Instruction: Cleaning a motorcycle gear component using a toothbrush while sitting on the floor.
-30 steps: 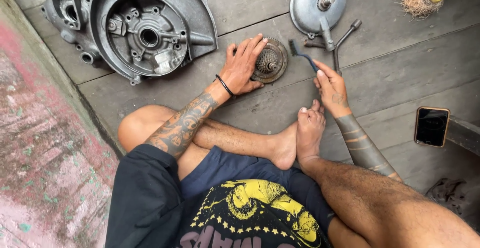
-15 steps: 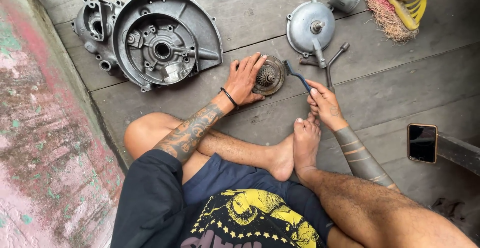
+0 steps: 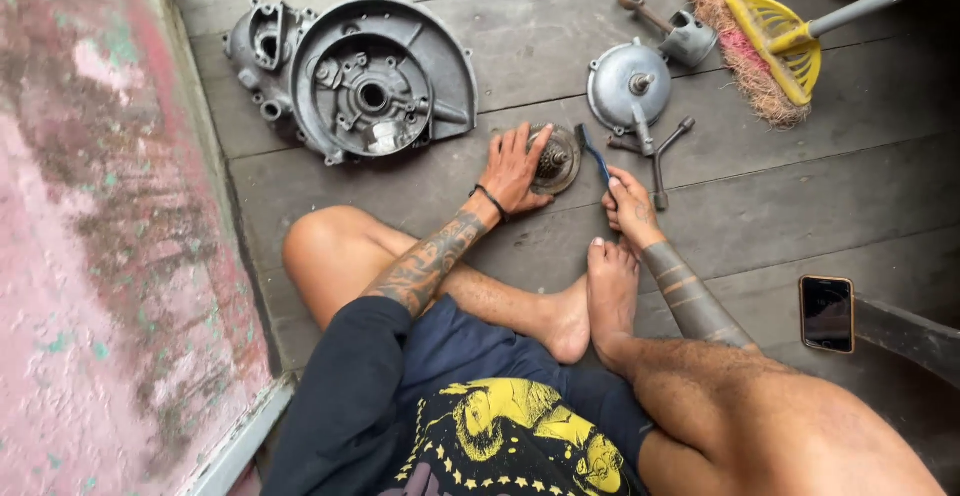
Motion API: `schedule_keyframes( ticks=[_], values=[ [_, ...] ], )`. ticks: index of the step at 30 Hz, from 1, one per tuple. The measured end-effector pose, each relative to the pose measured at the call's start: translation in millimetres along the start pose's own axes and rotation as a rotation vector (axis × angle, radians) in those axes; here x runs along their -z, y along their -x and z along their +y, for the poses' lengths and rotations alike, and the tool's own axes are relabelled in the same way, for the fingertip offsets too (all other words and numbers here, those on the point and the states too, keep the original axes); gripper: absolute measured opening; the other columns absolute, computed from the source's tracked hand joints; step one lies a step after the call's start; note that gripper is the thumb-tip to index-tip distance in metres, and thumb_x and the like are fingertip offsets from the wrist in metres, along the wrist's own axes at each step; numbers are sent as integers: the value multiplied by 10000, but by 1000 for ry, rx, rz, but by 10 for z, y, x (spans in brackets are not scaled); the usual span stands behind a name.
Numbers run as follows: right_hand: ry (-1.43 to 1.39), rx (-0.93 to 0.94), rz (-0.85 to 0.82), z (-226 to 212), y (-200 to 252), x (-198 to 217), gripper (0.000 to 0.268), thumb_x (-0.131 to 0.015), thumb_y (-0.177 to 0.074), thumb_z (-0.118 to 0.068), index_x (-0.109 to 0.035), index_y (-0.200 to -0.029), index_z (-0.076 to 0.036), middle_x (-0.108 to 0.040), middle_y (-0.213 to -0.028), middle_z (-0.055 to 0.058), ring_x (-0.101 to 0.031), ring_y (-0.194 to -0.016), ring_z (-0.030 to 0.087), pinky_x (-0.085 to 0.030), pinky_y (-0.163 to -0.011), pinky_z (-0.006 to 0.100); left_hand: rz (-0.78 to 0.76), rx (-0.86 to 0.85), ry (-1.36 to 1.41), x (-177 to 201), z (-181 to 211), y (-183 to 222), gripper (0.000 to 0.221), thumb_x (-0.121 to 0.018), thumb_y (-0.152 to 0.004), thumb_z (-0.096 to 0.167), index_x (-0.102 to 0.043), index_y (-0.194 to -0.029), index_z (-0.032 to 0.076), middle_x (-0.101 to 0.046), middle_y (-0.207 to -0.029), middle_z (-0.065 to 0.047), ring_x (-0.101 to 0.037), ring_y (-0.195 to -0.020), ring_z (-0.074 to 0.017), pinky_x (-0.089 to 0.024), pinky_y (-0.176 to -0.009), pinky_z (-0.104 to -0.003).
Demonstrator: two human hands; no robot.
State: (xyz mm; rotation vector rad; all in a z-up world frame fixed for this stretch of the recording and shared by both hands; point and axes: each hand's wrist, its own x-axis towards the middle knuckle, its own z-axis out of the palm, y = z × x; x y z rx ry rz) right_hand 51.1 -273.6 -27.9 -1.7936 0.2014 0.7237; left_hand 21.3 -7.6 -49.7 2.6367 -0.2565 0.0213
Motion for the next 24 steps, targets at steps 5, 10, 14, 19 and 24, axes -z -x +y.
schedule_keyframes(
  ticks=[5, 10, 14, 19, 24],
  values=[
    [36, 140, -5, 178, -413, 12, 373, -415, -1107, -199, -476, -1457, -87, -514, -659, 104, -502, -400, 142, -355, -298, 215, 71, -49, -148, 32, -27, -102, 1343, -949, -511, 548, -247, -1575, 124, -426, -1436, -238, -456, -1296, -352, -348, -1088, -501],
    [167, 271, 91, 331, -611, 154, 358, -441, -1085, -117, -559, -1416, -48, -617, -751, 136, -596, -523, 154, -460, -408, 230, 93, -37, -142, 12, -54, -118, 1320, -932, -524, 554, -247, -1565, 116, -430, -1421, -244, -463, -1277, -356, -351, -1066, -488],
    [223, 305, 153, 405, -718, 179, 365, -462, -1055, -69, -613, -1387, -67, -618, -748, 109, -594, -552, 145, -479, -471, 238, 72, -18, -116, -63, -81, -169, 1322, -930, -516, 548, -246, -1562, 118, -427, -1428, -244, -465, -1257, -346, -351, -1064, -488],
    [820, 531, -72, -588, 424, -915, 276, -458, -1055, -158, -573, -1304, -128, -593, -960, 120, -508, -790, 226, -436, -578, 327, 56, 42, -60, 44, -92, -162, 1287, -922, -560, 532, -238, -1565, 110, -421, -1445, -242, -455, -1272, -348, -349, -1082, -507],
    [250, 257, 128, 102, -659, 152, 349, -484, -1056, -141, -614, -1374, -80, -602, -735, 111, -512, -538, 131, -422, -423, 224, 46, 37, -59, 60, -161, -219, 1327, -935, -543, 527, -206, -1576, 123, -411, -1440, -224, -454, -1257, -342, -350, -1076, -514]
  ],
)
